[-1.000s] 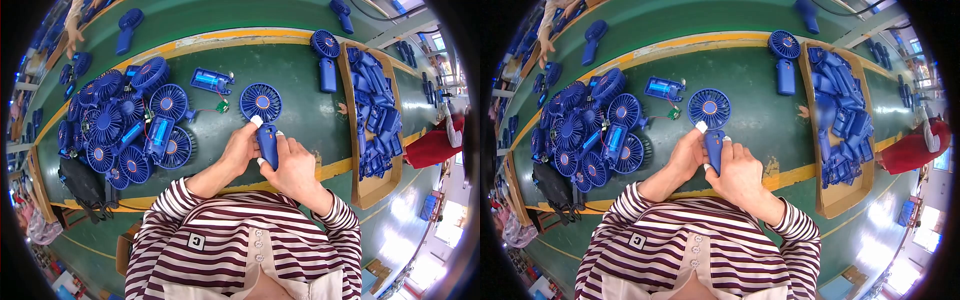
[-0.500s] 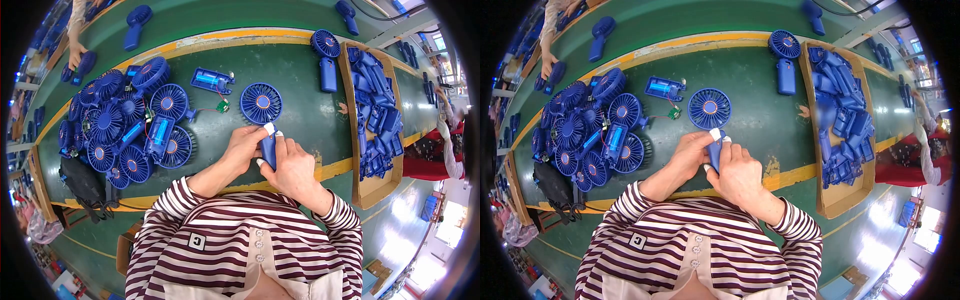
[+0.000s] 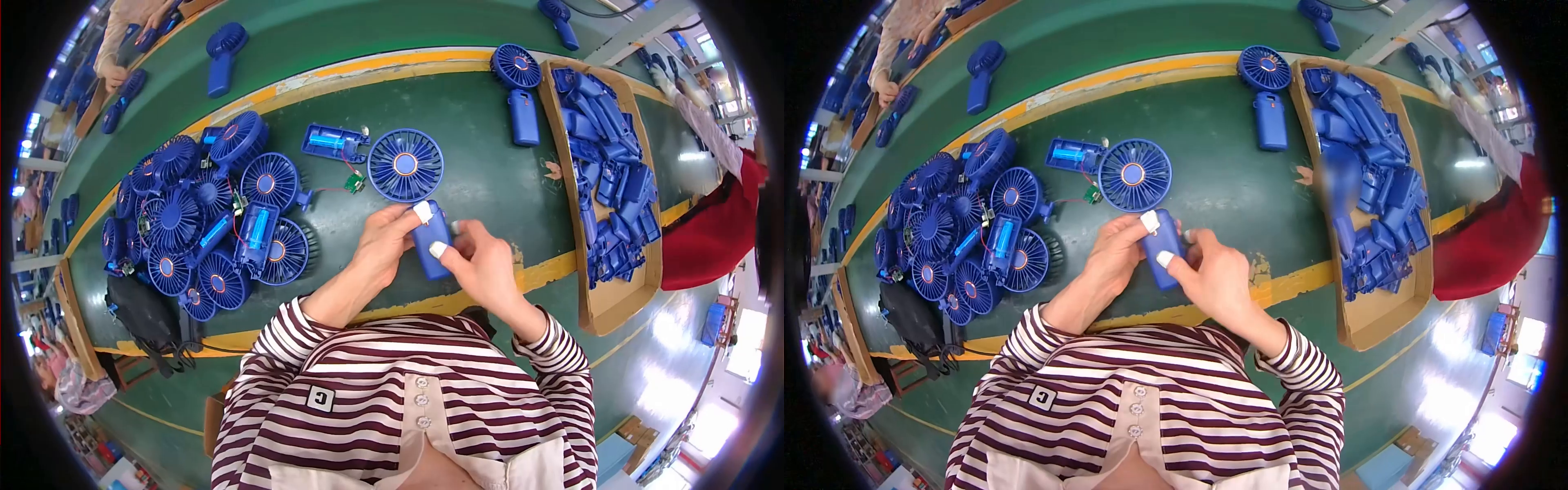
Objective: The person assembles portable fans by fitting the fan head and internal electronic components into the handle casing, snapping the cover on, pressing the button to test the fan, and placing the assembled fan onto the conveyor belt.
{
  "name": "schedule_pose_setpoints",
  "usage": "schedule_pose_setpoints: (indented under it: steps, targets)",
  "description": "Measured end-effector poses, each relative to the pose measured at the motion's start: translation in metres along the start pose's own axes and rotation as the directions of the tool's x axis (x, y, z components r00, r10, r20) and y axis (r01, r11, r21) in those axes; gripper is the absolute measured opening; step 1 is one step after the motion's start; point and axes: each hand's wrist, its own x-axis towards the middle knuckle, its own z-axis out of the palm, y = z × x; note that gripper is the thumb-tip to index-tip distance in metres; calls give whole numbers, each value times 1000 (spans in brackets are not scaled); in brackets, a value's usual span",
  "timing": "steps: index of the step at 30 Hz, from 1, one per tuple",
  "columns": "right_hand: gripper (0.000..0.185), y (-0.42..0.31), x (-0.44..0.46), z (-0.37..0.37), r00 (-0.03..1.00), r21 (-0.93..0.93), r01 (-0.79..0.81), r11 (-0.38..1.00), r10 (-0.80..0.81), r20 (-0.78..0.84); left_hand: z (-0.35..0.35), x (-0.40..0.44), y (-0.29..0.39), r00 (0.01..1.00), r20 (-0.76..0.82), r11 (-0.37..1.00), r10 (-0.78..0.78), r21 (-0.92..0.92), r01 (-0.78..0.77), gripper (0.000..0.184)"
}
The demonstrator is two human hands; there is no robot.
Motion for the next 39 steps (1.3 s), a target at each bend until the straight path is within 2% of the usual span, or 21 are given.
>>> schedule_pose_setpoints:
  steps: [1, 2, 3, 5, 8, 15, 17, 24, 27, 30, 32, 34, 35, 39]
  targets:
    - [38, 6, 3, 2, 978, 225, -178, 958, 148, 143, 2, -1, 2, 999, 11, 999, 34, 15, -34, 25]
    - [33, 11, 6, 10, 973, 494, -209, 844, 129, 190, 4, -2, 2, 999, 18, 999, 30, 23, -31, 25]
    - [33, 15, 6, 11, 974, 498, -209, 842, 133, 183, 5, -3, 2, 999, 22, 999, 43, 22, -44, 25]
    - [31, 14, 8, 11, 938, 635, -303, 710, 102, 332, 6, -4, 3, 998, 27, 998, 57, 25, -58, 26]
    - [24, 16, 7, 9, 913, 607, -350, 713, 113, 393, 6, -5, 2, 997, 34, 997, 68, 31, -69, 26]
    - [26, 16, 4, 6, 916, 563, -331, 758, 115, 384, 5, -4, -3, 996, 36, 995, 88, 47, -89, 24]
    - [35, 22, 3, 10, 941, 570, -261, 779, 74, 330, 6, -4, -5, 995, 35, 994, 92, 54, -93, 24]
    - [30, 18, 3, 13, 932, 595, -304, 744, 103, 348, 3, -2, -6, 993, 54, 994, 106, 10, -106, 23]
    - [28, 15, 4, 20, 962, 687, -242, 685, 79, 261, 4, -1, -5, 989, 98, 994, 110, -3, -110, 26]
    - [24, 13, 6, 24, 944, 637, -315, 704, 162, 288, 6, -1, -1, 985, 132, 994, 107, -35, -104, 27]
    - [22, 8, 6, 24, 968, 634, -247, 733, 155, 197, 6, -1, -1, 983, 145, 993, 113, -53, -106, 26]
    - [22, 11, 7, 24, 971, 624, -235, 745, 147, 191, 6, -1, -4, 953, 212, 976, 214, -19, -215, 33]
    - [22, 12, 7, 24, 972, 612, -227, 757, 143, 184, 4, 0, -5, 953, 220, 978, 206, -48, -201, 38]
    - [23, 8, 8, 24, 976, 594, -212, 776, 142, 162, 3, 2, -8, 952, 197, 972, 235, -42, -231, 33]
